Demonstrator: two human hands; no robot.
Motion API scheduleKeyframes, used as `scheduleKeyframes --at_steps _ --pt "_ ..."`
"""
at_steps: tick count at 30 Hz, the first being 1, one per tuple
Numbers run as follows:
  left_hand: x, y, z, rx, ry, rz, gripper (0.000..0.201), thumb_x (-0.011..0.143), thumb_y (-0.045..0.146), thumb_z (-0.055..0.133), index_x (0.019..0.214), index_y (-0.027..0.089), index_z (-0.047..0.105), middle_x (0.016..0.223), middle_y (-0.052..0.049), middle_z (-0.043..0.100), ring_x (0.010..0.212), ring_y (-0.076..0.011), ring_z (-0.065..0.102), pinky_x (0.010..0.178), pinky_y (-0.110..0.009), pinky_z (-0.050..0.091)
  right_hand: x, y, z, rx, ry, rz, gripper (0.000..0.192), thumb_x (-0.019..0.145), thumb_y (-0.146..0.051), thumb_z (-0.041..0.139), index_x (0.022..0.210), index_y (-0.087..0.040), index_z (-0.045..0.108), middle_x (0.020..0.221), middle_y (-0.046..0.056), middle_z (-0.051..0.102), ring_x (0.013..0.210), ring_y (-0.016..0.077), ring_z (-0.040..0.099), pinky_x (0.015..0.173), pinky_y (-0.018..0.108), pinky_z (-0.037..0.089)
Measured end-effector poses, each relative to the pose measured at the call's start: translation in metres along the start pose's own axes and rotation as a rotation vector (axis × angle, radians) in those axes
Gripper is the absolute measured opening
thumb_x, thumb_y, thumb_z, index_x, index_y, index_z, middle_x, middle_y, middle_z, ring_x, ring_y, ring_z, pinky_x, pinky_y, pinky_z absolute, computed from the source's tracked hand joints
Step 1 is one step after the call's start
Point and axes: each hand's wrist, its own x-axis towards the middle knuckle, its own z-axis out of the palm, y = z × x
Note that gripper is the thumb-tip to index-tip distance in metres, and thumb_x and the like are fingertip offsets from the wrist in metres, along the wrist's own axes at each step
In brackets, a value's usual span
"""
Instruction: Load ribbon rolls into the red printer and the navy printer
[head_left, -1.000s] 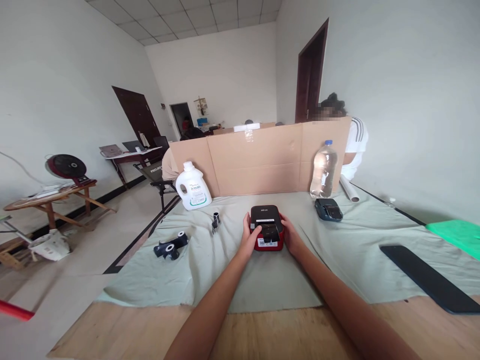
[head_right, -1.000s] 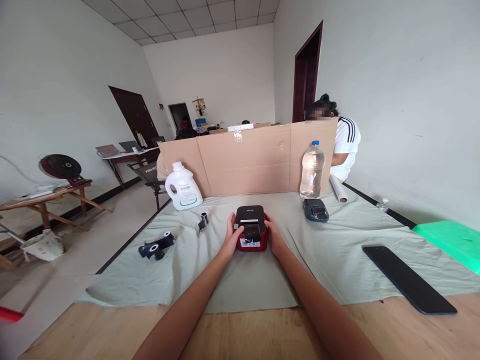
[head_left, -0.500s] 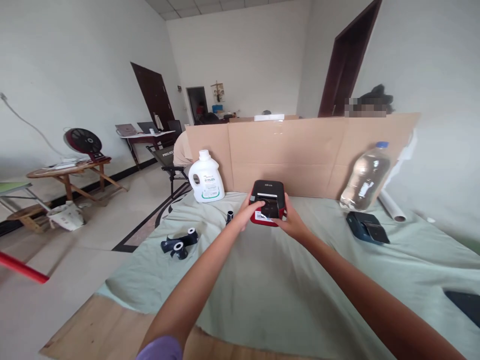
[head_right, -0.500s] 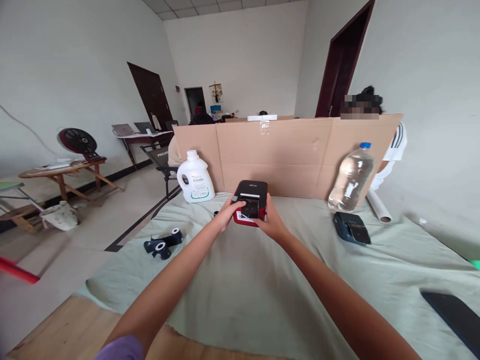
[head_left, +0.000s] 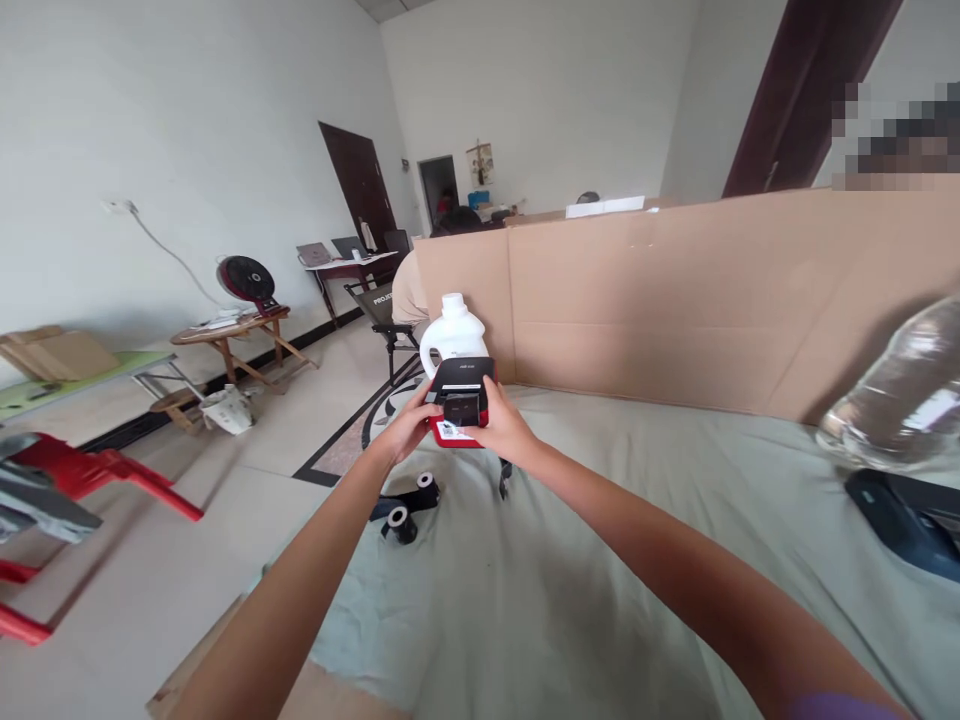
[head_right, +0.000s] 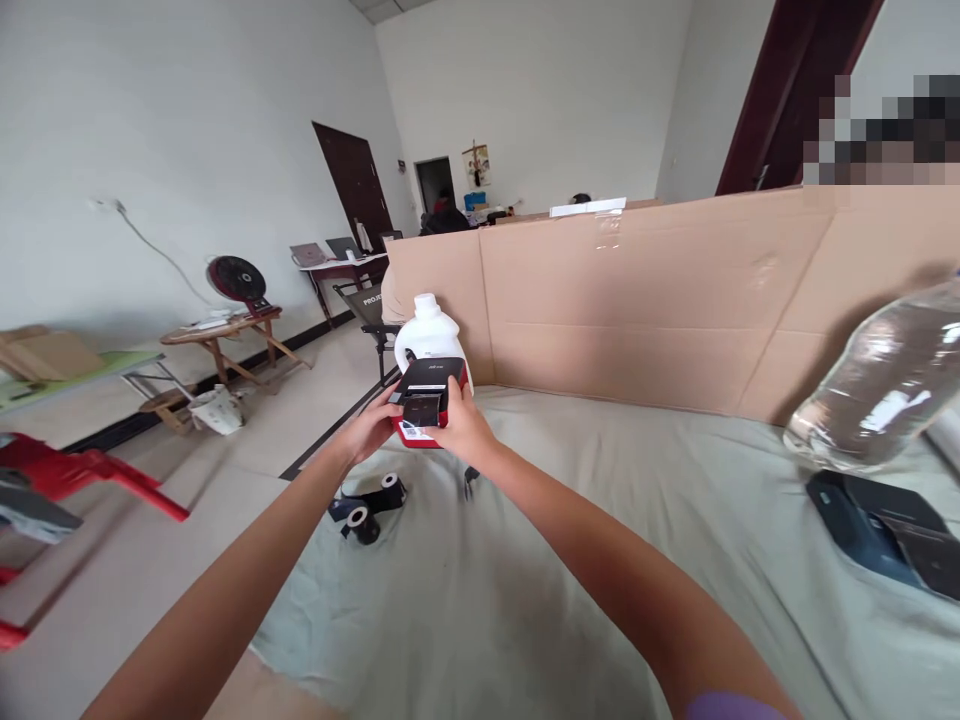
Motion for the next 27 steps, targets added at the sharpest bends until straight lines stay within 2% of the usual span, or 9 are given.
scheduleKeyframes --at_steps 5,10,14,18,20,22,23,25,27 --pt "0.000 -0.024 -0.026 -0.016 0.060 -0.082 0.074 0.065 0.017 0.064 0.139 0.024 0.058 0.104 -0.002 0.074 0.087 -0.0203 0.065 0.076 -0.030 0.050 0.009 0.019 0.029 -0.087 -0.030 0.171 0.111 0.056 -0.038 0.090 0.152 -0.025 0.037 0.154 0.016 0.037 0.131 0.0428 0.049 0.105 0.055 0.044" --pt "0.013 -0.051 -0.025 -0.046 0.134 -0.101 0.073 0.060 0.018 0.055 0.133 0.020 0.061 0.102 -0.003 0.074 0.080 -0.0204 0.063 0.070 -0.031 0.050 0.009 0.026 0.030 -0.305 -0.072 0.268 0.080 0.061 -0.033 0.087 0.133 -0.019 0.055 0.129 0.019 0.057 0.112 0.0410 0.061 0.092 0.052 0.050" --pt "0.018 -0.061 -0.019 -0.054 0.148 -0.086 0.073 0.056 0.016 0.050 0.127 0.017 0.064 0.102 -0.005 0.074 0.088 -0.0234 0.066 0.076 -0.035 0.055 0.002 0.020 0.032 -0.384 -0.071 0.306 0.084 0.062 -0.031 0.087 0.137 -0.021 0.052 0.128 0.017 0.058 0.109 0.0365 0.063 0.090 0.045 0.050" --pt "0.018 -0.045 -0.016 0.162 0.286 -0.094 0.061 0.061 0.016 0.051 0.120 0.013 0.066 0.115 -0.011 0.072 0.113 -0.0299 0.065 0.097 -0.045 0.053 -0.006 -0.004 0.023 -0.578 -0.206 0.329 0.090 0.073 -0.037 0.080 0.150 -0.015 0.039 0.137 0.022 0.054 0.118 0.0361 0.061 0.092 0.041 0.050" --pt "0.009 -0.033 -0.012 0.235 0.372 -0.053 0.059 0.069 0.016 0.051 0.127 0.014 0.062 0.135 -0.011 0.064 0.137 -0.0306 0.050 0.115 -0.046 0.039 -0.017 -0.016 0.004 -0.625 -0.264 0.290 0.081 0.074 -0.035 0.078 0.145 -0.013 0.046 0.134 0.020 0.059 0.122 0.0351 0.059 0.098 0.041 0.048" --pt "-0.011 -0.025 -0.002 0.407 0.386 0.108 0.060 0.077 0.017 0.050 0.137 0.017 0.056 0.153 -0.008 0.050 0.153 -0.0270 0.025 0.126 -0.045 0.019 -0.039 -0.020 -0.029 -0.630 -0.300 0.232 0.064 0.076 -0.032 0.076 0.135 -0.015 0.059 0.128 0.017 0.064 0.121 0.0322 0.061 0.102 0.039 0.046" --pt "-0.024 -0.024 0.006 0.567 0.338 0.235 0.060 0.081 0.017 0.049 0.140 0.018 0.053 0.158 -0.006 0.044 0.156 -0.0256 0.016 0.128 -0.045 0.011 -0.055 -0.019 -0.050 -0.637 -0.322 0.200 0.055 0.078 -0.031 0.074 0.130 -0.016 0.063 0.127 0.015 0.066 0.119 0.0305 0.062 0.102 0.038 0.046" --pt "-0.054 -0.031 0.032 0.907 0.078 0.506 0.058 0.087 0.018 0.047 0.145 0.020 0.050 0.159 -0.005 0.042 0.157 -0.0253 0.010 0.128 -0.050 0.006 -0.095 -0.013 -0.101 -0.690 -0.285 0.206 0.045 0.082 -0.029 0.069 0.125 -0.015 0.067 0.125 0.014 0.069 0.117 0.0291 0.064 0.103 0.038 0.046" --pt "-0.084 -0.046 0.070 1.098 -0.230 0.630 0.057 0.091 0.017 0.042 0.147 0.022 0.047 0.158 -0.005 0.045 0.157 -0.0244 0.015 0.128 -0.053 0.009 -0.144 -0.007 -0.158 -0.794 -0.195 0.270 0.035 0.083 -0.026 0.067 0.116 -0.015 0.071 0.119 0.013 0.072 0.112 0.0272 0.066 0.102 0.037 0.047"
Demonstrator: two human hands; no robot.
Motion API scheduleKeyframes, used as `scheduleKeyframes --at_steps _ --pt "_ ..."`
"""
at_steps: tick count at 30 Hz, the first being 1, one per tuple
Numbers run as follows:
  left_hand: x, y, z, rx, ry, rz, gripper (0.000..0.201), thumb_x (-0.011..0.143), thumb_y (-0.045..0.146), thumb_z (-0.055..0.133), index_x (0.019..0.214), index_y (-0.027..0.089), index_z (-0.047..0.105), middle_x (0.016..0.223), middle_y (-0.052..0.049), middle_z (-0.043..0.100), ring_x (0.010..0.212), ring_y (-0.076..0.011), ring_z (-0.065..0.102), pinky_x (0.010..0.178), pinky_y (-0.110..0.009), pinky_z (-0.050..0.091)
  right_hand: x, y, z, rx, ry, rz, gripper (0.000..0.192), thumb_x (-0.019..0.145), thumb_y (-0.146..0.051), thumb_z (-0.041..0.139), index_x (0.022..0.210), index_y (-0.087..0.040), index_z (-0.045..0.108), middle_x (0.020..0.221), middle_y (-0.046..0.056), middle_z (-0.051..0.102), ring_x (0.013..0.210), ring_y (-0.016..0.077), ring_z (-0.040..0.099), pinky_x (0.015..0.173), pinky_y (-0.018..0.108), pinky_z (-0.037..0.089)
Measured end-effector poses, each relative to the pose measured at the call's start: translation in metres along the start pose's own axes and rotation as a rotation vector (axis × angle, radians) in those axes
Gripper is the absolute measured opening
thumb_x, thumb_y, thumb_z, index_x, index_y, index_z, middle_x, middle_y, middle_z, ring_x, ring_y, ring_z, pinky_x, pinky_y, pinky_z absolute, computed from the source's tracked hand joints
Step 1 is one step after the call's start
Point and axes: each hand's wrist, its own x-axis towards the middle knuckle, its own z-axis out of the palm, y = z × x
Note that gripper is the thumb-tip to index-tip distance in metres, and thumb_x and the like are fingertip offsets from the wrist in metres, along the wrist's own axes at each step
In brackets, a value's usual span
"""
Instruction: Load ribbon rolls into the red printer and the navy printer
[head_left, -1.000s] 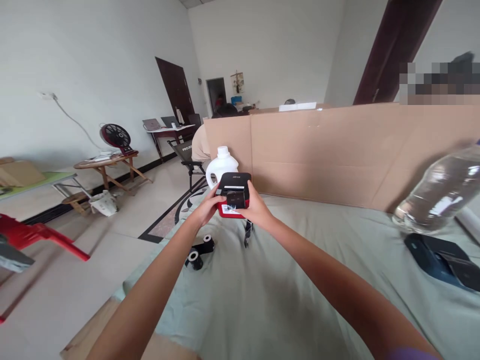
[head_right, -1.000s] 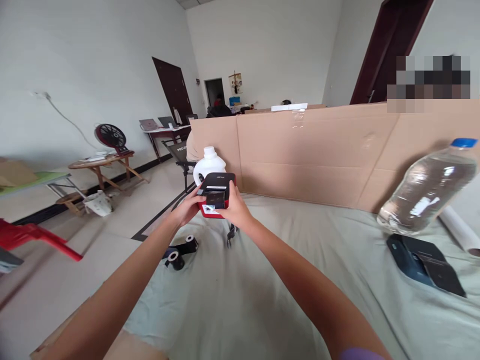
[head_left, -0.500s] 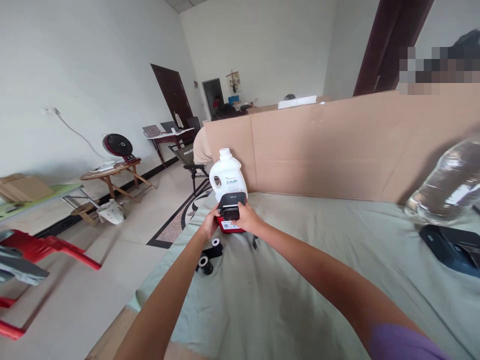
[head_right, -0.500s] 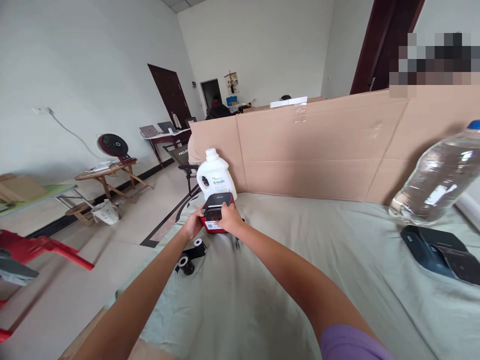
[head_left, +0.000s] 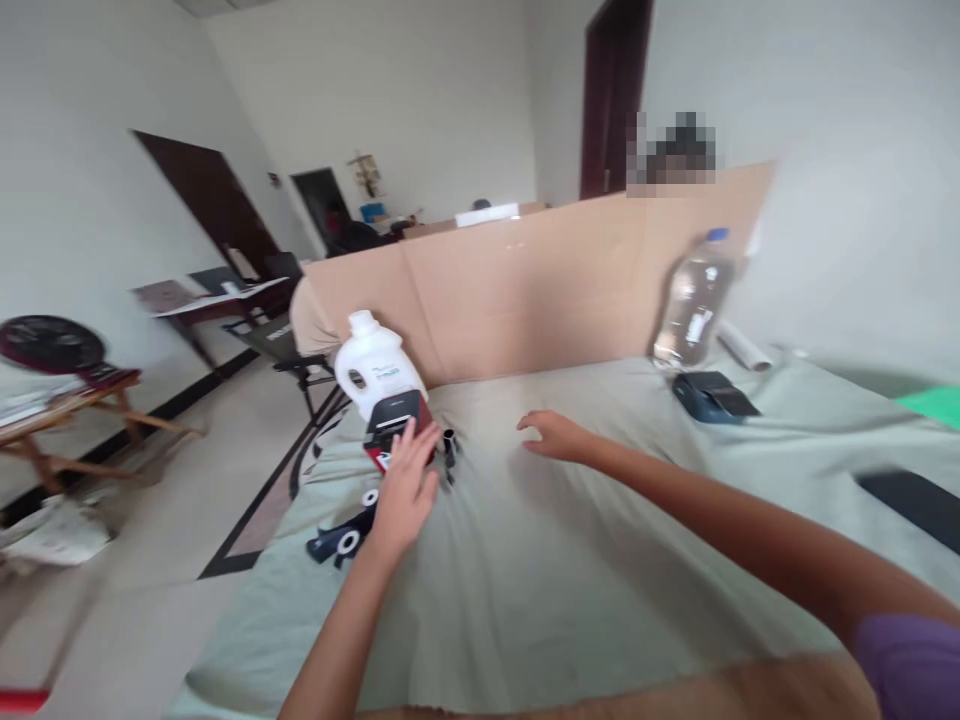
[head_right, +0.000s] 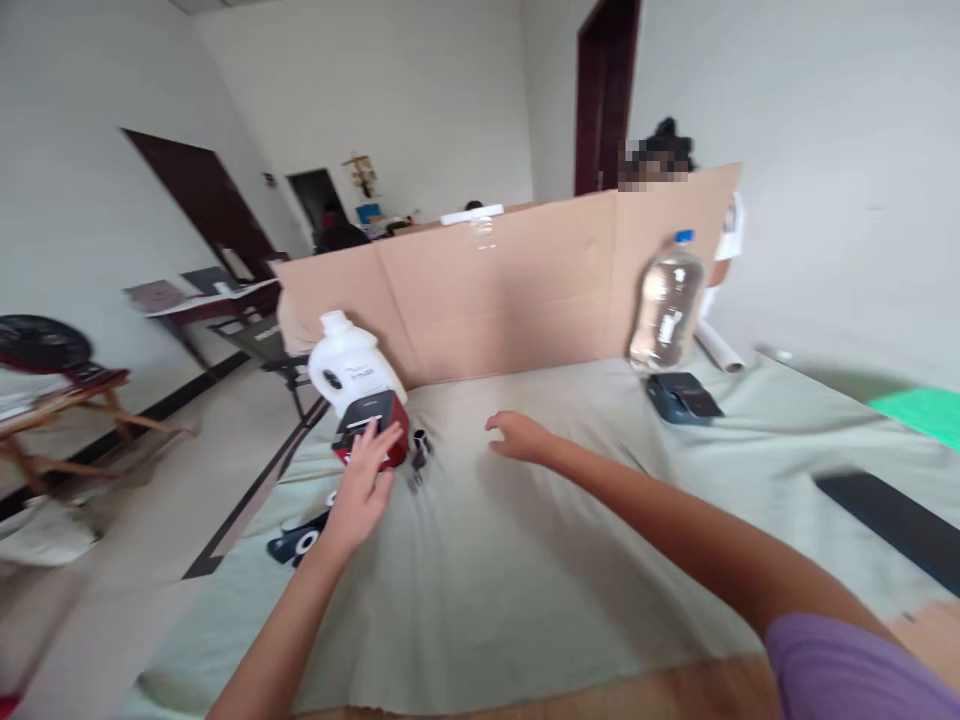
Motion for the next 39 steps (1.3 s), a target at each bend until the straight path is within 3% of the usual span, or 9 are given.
scheduleKeyframes --at_steps 2,5,8,11,14,20,25,28,39 --pt "-0.006 0.043 0.034 0.033 -0.249 0.144 0.058 0.093 0.016 0.038 0.150 0.023 0.045 0.157 -0.005 0.047 0.155 -0.0227 0.022 0.128 -0.053 0.014 -0.051 0.050 -0.025 -0.079 0.100 0.223 0.027 0.082 -0.023 0.068 0.108 -0.017 0.074 0.112 0.010 0.074 0.105 0.0237 0.068 0.098 0.033 0.048" --pt "-0.007 0.098 0.084 0.057 -0.581 0.249 0.055 0.098 0.022 0.037 0.152 0.024 0.043 0.159 -0.006 0.042 0.153 -0.0226 0.028 0.127 -0.052 0.019 -0.118 0.110 -0.066 -0.180 0.242 0.473 0.035 0.085 -0.020 0.060 0.117 -0.008 0.069 0.120 0.019 0.069 0.114 0.0287 0.063 0.104 0.038 0.044" --pt "-0.012 0.129 0.120 0.096 -0.752 0.274 0.053 0.102 0.033 0.036 0.154 0.023 0.041 0.163 -0.005 0.035 0.154 -0.0246 0.025 0.126 -0.054 0.020 -0.161 0.151 -0.101 -0.268 0.429 0.694 0.042 0.087 -0.026 0.058 0.122 -0.005 0.066 0.123 0.023 0.063 0.121 0.0337 0.055 0.107 0.044 0.040" --pt "-0.028 0.137 0.138 0.129 -0.765 0.279 0.055 0.104 0.042 0.031 0.157 0.025 0.035 0.166 -0.004 0.026 0.156 -0.0258 0.020 0.126 -0.055 0.017 -0.178 0.179 -0.125 -0.266 0.567 0.863 0.042 0.086 -0.033 0.059 0.121 -0.012 0.067 0.119 0.018 0.063 0.120 0.0323 0.054 0.104 0.041 0.042" --pt "-0.048 0.136 0.143 0.156 -0.703 0.269 0.057 0.105 0.044 0.028 0.159 0.028 0.028 0.168 -0.002 0.021 0.157 -0.0248 0.017 0.127 -0.053 0.013 -0.176 0.195 -0.141 -0.263 0.563 0.991 0.052 0.085 -0.045 0.061 0.127 -0.015 0.062 0.128 0.018 0.058 0.126 0.0355 0.050 0.105 0.046 0.041" --pt "-0.059 0.138 0.143 0.204 -0.687 0.244 0.056 0.106 0.043 0.028 0.160 0.030 0.025 0.168 0.000 0.021 0.156 -0.0236 0.018 0.127 -0.053 0.016 -0.153 0.201 -0.146 -0.084 0.186 1.161 0.094 0.066 -0.062 0.076 0.140 -0.013 0.045 0.135 0.023 0.054 0.119 0.0374 0.058 0.093 0.045 0.051" --pt "-0.059 0.140 0.143 0.233 -0.676 0.259 0.056 0.106 0.043 0.027 0.161 0.030 0.024 0.168 0.000 0.019 0.156 -0.0241 0.018 0.126 -0.054 0.018 -0.149 0.191 -0.139 -0.082 0.205 1.199 0.104 0.065 -0.054 0.079 0.148 -0.013 0.032 0.141 0.027 0.046 0.124 0.0392 0.057 0.093 0.046 0.052" --pt "-0.060 0.141 0.143 0.244 -0.669 0.260 0.056 0.106 0.043 0.026 0.160 0.028 0.025 0.168 -0.001 0.021 0.156 -0.0245 0.018 0.126 -0.054 0.017 -0.150 0.165 -0.137 -0.088 0.209 1.190 0.099 0.066 -0.056 0.078 0.145 -0.014 0.034 0.136 0.026 0.049 0.120 0.0378 0.059 0.090 0.044 0.052" --pt "-0.068 0.147 0.138 0.188 -0.644 0.251 0.055 0.105 0.045 0.028 0.159 0.030 0.030 0.167 -0.001 0.026 0.156 -0.0248 0.018 0.126 -0.054 0.013 -0.134 -0.012 -0.075 -0.151 0.032 0.782 0.087 0.073 -0.063 0.070 0.143 -0.020 0.041 0.126 0.022 0.054 0.111 0.0381 0.063 0.090 0.047 0.049"
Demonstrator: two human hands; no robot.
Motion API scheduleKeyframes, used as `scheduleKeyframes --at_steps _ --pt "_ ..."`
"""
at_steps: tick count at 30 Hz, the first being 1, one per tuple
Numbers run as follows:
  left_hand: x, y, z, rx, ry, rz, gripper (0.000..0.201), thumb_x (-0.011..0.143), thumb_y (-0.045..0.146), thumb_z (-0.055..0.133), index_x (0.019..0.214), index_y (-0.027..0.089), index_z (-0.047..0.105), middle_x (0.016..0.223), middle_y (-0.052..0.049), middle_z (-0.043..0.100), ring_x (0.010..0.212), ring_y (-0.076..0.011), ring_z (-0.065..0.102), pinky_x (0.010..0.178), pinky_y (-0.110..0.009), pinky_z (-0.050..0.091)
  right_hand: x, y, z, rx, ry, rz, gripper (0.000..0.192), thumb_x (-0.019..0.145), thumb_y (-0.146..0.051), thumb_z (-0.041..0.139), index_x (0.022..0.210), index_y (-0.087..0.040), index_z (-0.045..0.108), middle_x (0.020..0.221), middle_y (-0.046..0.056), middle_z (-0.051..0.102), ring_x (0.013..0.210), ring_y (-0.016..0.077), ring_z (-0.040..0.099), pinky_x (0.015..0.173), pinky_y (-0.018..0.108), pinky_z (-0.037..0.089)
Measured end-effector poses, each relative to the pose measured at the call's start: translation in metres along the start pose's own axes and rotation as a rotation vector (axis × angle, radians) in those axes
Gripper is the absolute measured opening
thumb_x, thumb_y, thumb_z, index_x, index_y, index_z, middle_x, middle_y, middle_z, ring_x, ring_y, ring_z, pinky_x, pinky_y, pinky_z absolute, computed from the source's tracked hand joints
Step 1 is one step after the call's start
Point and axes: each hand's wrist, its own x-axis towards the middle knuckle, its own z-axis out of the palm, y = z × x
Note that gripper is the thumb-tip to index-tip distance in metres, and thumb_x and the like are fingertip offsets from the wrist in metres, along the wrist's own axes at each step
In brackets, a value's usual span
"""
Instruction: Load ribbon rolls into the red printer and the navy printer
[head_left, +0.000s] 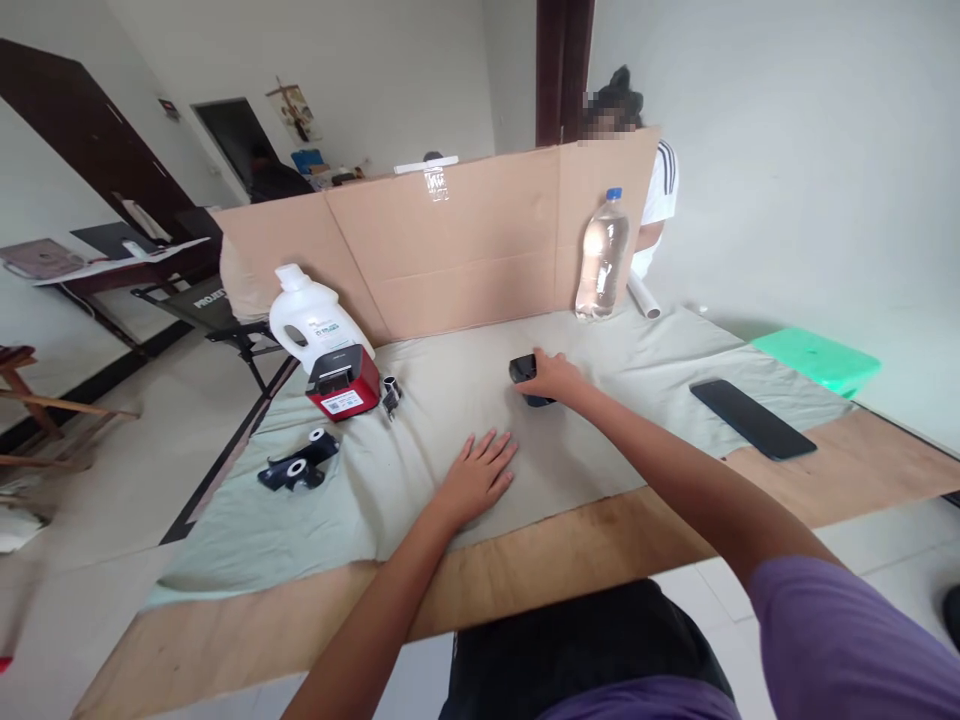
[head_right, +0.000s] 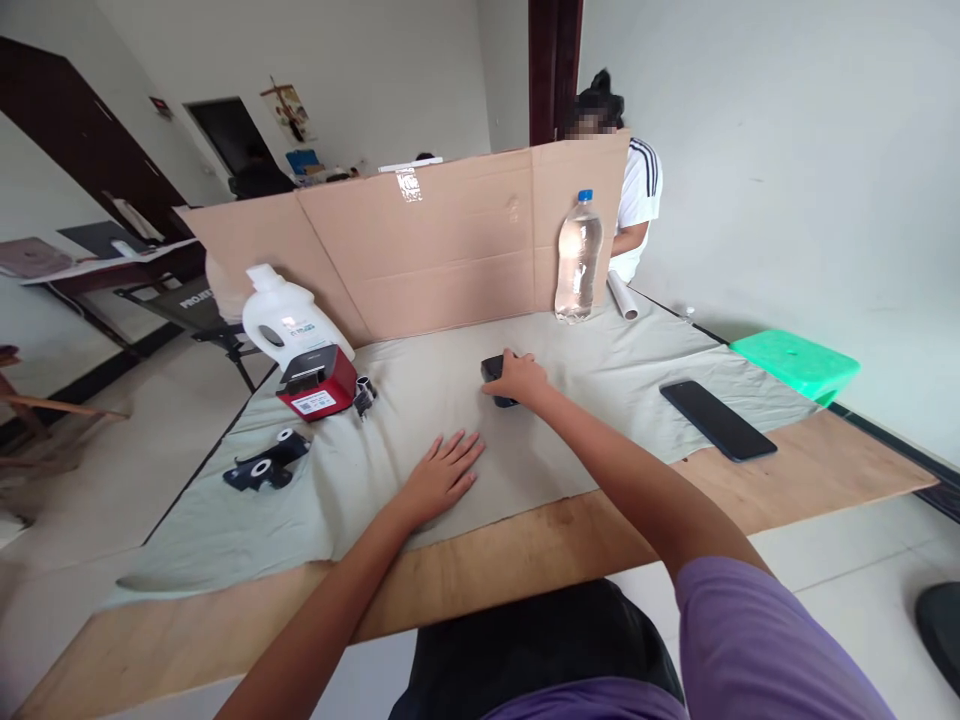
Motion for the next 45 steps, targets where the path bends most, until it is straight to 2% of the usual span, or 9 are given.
scheduleKeyframes --at_steps 7,18,23,26,28,30,33,37,45 --pt "0.000 0.002 -0.002 -0.053 -0.013 -0.001 0.055 0.104 0.044 0.032 0.158 0.029 0.033 0.166 -0.004 0.029 0.156 -0.0269 0.019 0.125 -0.058 0.014 -0.029 -0.038 0.034 0.050 -0.024 -0.042 0.094 0.075 -0.060 0.068 0.152 -0.019 0.033 0.132 0.025 0.049 0.110 0.0398 0.063 0.087 0.045 0.049" --pt "0.000 0.006 -0.012 -0.092 -0.035 -0.021 0.055 0.104 0.045 0.034 0.156 0.027 0.036 0.165 -0.005 0.032 0.155 -0.0269 0.022 0.124 -0.059 0.014 -0.029 -0.060 0.057 0.045 0.032 -0.027 0.102 0.077 -0.058 0.068 0.159 -0.018 0.023 0.139 0.027 0.043 0.117 0.0436 0.059 0.091 0.048 0.047" --pt "-0.003 0.007 -0.012 -0.114 -0.006 -0.006 0.055 0.103 0.043 0.038 0.155 0.027 0.039 0.163 -0.006 0.035 0.155 -0.0274 0.022 0.123 -0.061 0.017 -0.027 -0.041 0.048 0.166 -0.005 -0.041 0.095 0.085 -0.065 0.056 0.160 -0.016 0.022 0.138 0.028 0.049 0.115 0.0424 0.062 0.092 0.050 0.048" --pt "-0.005 0.003 -0.013 -0.277 0.116 -0.023 0.043 0.100 0.039 0.045 0.138 0.027 0.060 0.147 -0.006 0.058 0.141 -0.0259 0.046 0.120 -0.051 0.032 -0.024 -0.013 0.045 0.307 -0.027 -0.140 0.084 0.090 -0.068 0.046 0.155 -0.016 0.033 0.135 0.024 0.057 0.120 0.0383 0.062 0.098 0.047 0.046" --pt "0.000 -0.005 -0.015 -0.459 0.238 -0.150 0.033 0.097 0.037 0.048 0.118 0.026 0.072 0.123 -0.006 0.072 0.117 -0.0230 0.065 0.107 -0.040 0.047 -0.021 0.009 0.050 0.385 -0.031 -0.247 0.071 0.095 -0.062 0.041 0.151 -0.018 0.042 0.132 0.019 0.064 0.122 0.0339 0.061 0.102 0.044 0.045" --pt "0.014 -0.017 -0.020 -0.705 0.329 -0.370 0.026 0.093 0.035 0.054 0.107 0.024 0.073 0.103 -0.006 0.076 0.093 -0.0208 0.069 0.087 -0.033 0.055 -0.019 0.029 0.060 0.418 -0.010 -0.348 0.060 0.098 -0.050 0.041 0.148 -0.019 0.047 0.132 0.016 0.066 0.125 0.0308 0.060 0.105 0.043 0.044" --pt "0.050 -0.038 -0.029 -1.013 0.343 -0.630 0.030 0.084 0.034 0.065 0.110 0.018 0.065 0.088 -0.005 0.072 0.067 -0.0161 0.065 0.060 -0.026 0.049 -0.020 0.044 0.079 0.409 0.048 -0.460 0.057 0.096 -0.038 0.044 0.149 -0.017 0.047 0.137 0.015 0.064 0.127 0.0302 0.059 0.109 0.045 0.041" --pt "0.093 -0.058 -0.039 -1.148 0.280 -0.737 0.033 0.079 0.030 0.069 0.107 0.016 0.058 0.075 -0.001 0.065 0.053 -0.0101 0.058 0.046 -0.020 0.035 -0.024 0.047 0.096 0.346 0.096 -0.532 0.078 0.087 -0.045 0.060 0.154 -0.012 0.039 0.145 0.020 0.056 0.134 0.0368 0.052 0.114 0.050 0.036" --pt "0.098 -0.074 -0.041 -1.305 0.202 -0.776 0.026 0.074 0.025 0.072 0.096 0.015 0.062 0.082 -0.003 0.070 0.060 -0.0074 0.063 0.045 -0.015 0.031 -0.023 0.051 0.103 0.331 0.123 -0.589 0.094 0.077 -0.061 0.070 0.154 -0.019 0.038 0.151 0.020 0.050 0.137 0.0399 0.049 0.113 0.053 0.036"
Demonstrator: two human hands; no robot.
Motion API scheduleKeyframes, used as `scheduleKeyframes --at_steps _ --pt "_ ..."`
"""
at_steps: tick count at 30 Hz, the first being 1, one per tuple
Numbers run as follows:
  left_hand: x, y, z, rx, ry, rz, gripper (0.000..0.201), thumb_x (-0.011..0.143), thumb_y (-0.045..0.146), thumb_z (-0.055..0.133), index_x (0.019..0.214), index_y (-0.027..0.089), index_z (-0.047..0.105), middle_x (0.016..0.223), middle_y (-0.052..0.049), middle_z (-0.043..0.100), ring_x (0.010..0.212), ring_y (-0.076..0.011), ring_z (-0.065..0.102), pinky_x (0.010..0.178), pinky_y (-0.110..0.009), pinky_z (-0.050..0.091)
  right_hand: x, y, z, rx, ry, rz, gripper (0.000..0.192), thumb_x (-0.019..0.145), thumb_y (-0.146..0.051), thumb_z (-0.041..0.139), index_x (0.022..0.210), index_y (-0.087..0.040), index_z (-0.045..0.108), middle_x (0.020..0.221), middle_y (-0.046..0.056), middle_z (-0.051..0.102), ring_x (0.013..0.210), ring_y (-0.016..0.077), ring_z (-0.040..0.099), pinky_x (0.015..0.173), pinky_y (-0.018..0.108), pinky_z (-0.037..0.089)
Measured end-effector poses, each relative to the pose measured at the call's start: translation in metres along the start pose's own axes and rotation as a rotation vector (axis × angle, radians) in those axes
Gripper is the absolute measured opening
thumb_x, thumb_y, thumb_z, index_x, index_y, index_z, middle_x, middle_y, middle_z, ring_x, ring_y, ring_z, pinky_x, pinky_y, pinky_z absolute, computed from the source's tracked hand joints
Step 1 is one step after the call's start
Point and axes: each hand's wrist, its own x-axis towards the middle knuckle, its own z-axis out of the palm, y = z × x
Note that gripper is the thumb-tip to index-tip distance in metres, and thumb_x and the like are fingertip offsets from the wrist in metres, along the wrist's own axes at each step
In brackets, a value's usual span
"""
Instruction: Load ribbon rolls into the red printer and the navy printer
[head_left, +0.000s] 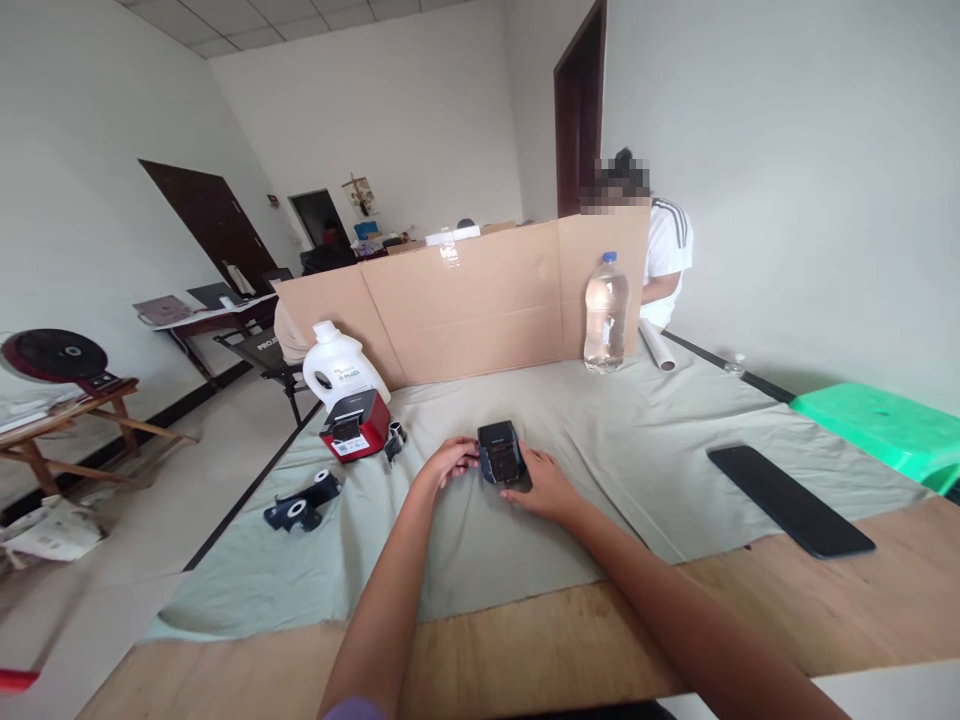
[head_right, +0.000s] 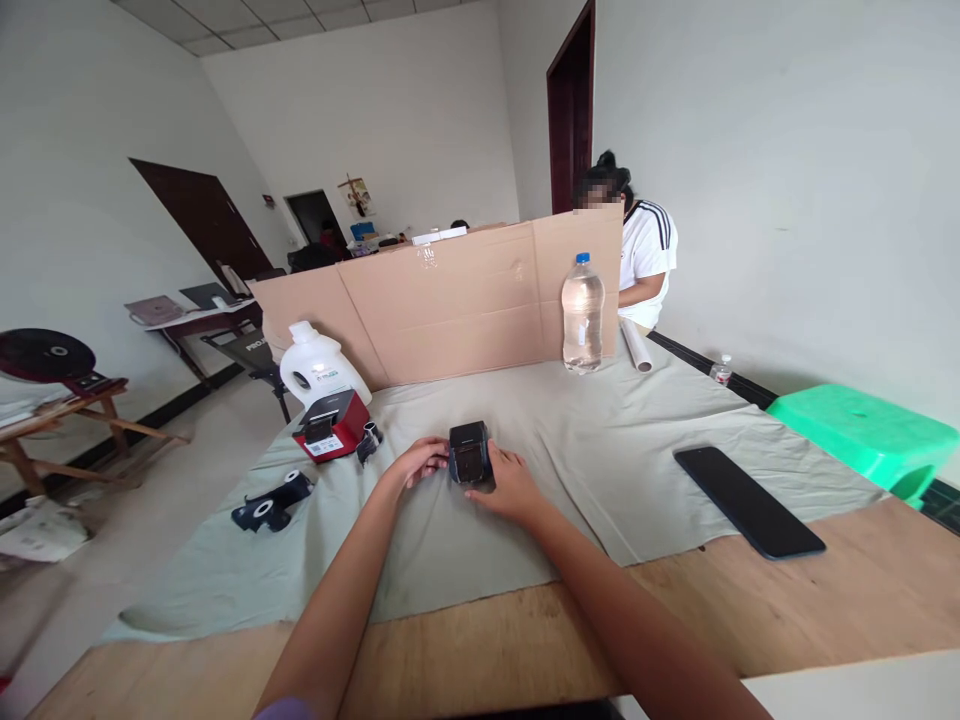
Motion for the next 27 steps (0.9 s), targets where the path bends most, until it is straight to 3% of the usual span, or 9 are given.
scheduleKeyframes --at_steps 15,20,27 --pt "0.004 0.002 -0.003 -0.010 -0.012 -0.077 0.019 0.072 0.029 0.072 0.084 0.015 0.066 0.091 -0.007 0.075 0.070 -0.0116 0.068 0.049 -0.015 0.035 0.000 -0.001 -0.001 -0.016 -0.016 0.001 0.097 0.078 -0.062 0.069 0.155 -0.014 0.035 0.150 0.023 0.050 0.138 0.0397 0.048 0.114 0.052 0.035" --pt "0.002 0.001 -0.001 -0.012 0.027 -0.082 0.020 0.073 0.026 0.074 0.087 0.014 0.065 0.095 -0.007 0.075 0.069 -0.0087 0.067 0.045 -0.013 0.031 0.000 -0.001 -0.001 -0.021 -0.005 -0.007 0.097 0.078 -0.061 0.070 0.154 -0.012 0.036 0.149 0.024 0.051 0.136 0.0392 0.050 0.113 0.052 0.036" --pt "-0.001 0.008 0.004 0.009 0.080 -0.138 0.021 0.080 0.031 0.074 0.080 0.013 0.063 0.085 -0.006 0.074 0.061 -0.0072 0.064 0.043 -0.013 0.031 0.001 -0.001 0.001 0.002 0.005 -0.002 0.102 0.077 -0.060 0.070 0.156 -0.008 0.032 0.145 0.026 0.054 0.136 0.0394 0.050 0.113 0.053 0.035"
